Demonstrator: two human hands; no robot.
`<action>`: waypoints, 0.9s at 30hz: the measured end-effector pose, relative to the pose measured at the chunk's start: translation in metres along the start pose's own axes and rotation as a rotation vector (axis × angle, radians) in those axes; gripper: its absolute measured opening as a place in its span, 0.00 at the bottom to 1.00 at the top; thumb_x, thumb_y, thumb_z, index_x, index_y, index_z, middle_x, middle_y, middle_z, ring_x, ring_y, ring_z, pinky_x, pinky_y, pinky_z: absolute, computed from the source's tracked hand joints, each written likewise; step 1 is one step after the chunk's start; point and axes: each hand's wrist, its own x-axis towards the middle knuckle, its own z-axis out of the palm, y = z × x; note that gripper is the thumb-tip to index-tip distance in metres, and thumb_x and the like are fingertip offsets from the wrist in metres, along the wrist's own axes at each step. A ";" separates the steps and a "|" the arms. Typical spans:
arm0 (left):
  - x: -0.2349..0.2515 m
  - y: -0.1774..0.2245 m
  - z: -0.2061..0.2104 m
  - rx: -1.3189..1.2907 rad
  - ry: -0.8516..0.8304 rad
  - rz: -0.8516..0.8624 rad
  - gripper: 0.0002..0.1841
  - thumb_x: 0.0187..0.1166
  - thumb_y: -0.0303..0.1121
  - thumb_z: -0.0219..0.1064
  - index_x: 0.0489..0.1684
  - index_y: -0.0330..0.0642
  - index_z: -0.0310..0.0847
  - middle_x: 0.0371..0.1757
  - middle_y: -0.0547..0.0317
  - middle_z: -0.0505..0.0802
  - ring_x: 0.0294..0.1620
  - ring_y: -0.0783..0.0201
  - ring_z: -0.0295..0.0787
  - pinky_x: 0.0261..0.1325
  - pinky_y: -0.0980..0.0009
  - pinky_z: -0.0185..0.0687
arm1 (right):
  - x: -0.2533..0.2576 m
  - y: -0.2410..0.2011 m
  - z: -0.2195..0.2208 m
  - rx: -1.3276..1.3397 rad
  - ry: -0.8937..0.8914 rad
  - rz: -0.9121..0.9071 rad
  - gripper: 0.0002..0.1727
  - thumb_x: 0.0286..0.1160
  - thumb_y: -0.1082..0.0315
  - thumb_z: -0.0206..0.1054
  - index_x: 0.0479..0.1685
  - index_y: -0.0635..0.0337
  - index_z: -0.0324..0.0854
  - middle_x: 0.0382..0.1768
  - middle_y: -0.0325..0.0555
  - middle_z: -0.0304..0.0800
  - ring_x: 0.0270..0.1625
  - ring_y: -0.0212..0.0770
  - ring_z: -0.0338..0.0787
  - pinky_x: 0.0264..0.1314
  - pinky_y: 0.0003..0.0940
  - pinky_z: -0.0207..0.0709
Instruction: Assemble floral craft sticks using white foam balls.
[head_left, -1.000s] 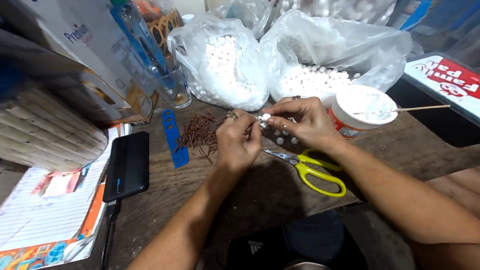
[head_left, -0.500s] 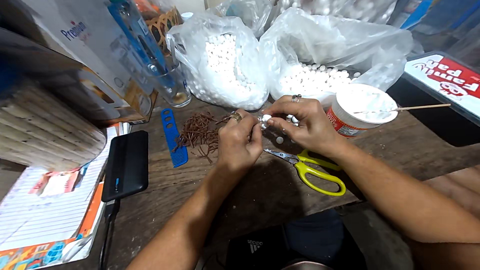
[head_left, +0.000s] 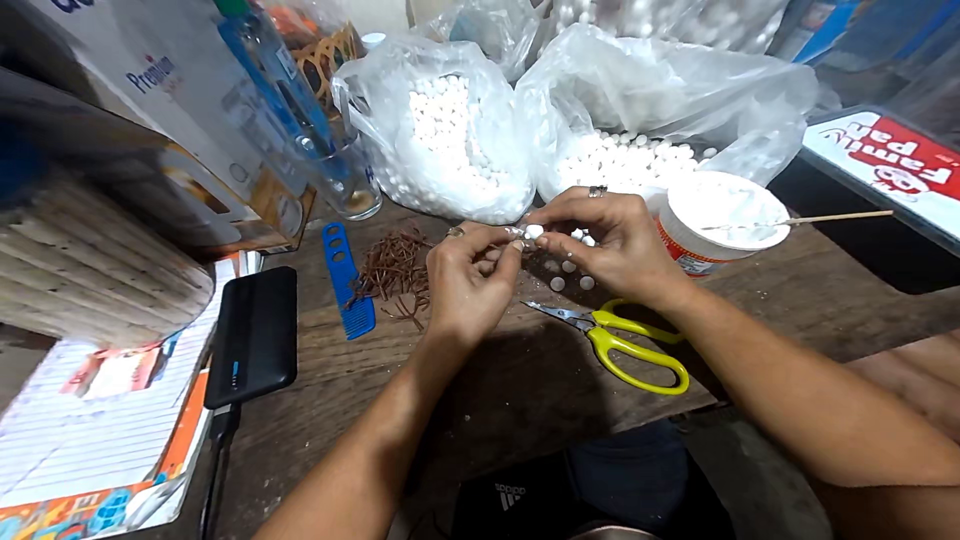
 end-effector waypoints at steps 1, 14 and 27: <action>0.000 0.000 0.000 -0.008 -0.001 -0.006 0.04 0.76 0.22 0.69 0.37 0.31 0.90 0.40 0.56 0.91 0.33 0.81 0.85 0.38 0.87 0.81 | 0.000 0.000 0.000 -0.005 -0.001 -0.001 0.09 0.72 0.77 0.69 0.47 0.68 0.90 0.42 0.45 0.90 0.39 0.25 0.87 0.45 0.16 0.83; -0.002 -0.004 0.003 0.163 0.067 0.182 0.04 0.71 0.22 0.70 0.30 0.33 0.90 0.41 0.53 0.89 0.41 0.75 0.84 0.45 0.84 0.78 | 0.004 0.000 -0.005 0.183 -0.023 0.195 0.06 0.72 0.74 0.71 0.43 0.62 0.90 0.34 0.32 0.91 0.31 0.17 0.84 0.36 0.13 0.79; -0.003 -0.008 0.005 0.186 0.087 0.271 0.05 0.69 0.20 0.68 0.26 0.31 0.88 0.38 0.51 0.89 0.38 0.74 0.83 0.44 0.84 0.77 | 0.001 0.005 0.001 0.226 0.018 0.117 0.08 0.64 0.80 0.73 0.42 0.67 0.89 0.40 0.37 0.92 0.39 0.19 0.88 0.49 0.15 0.84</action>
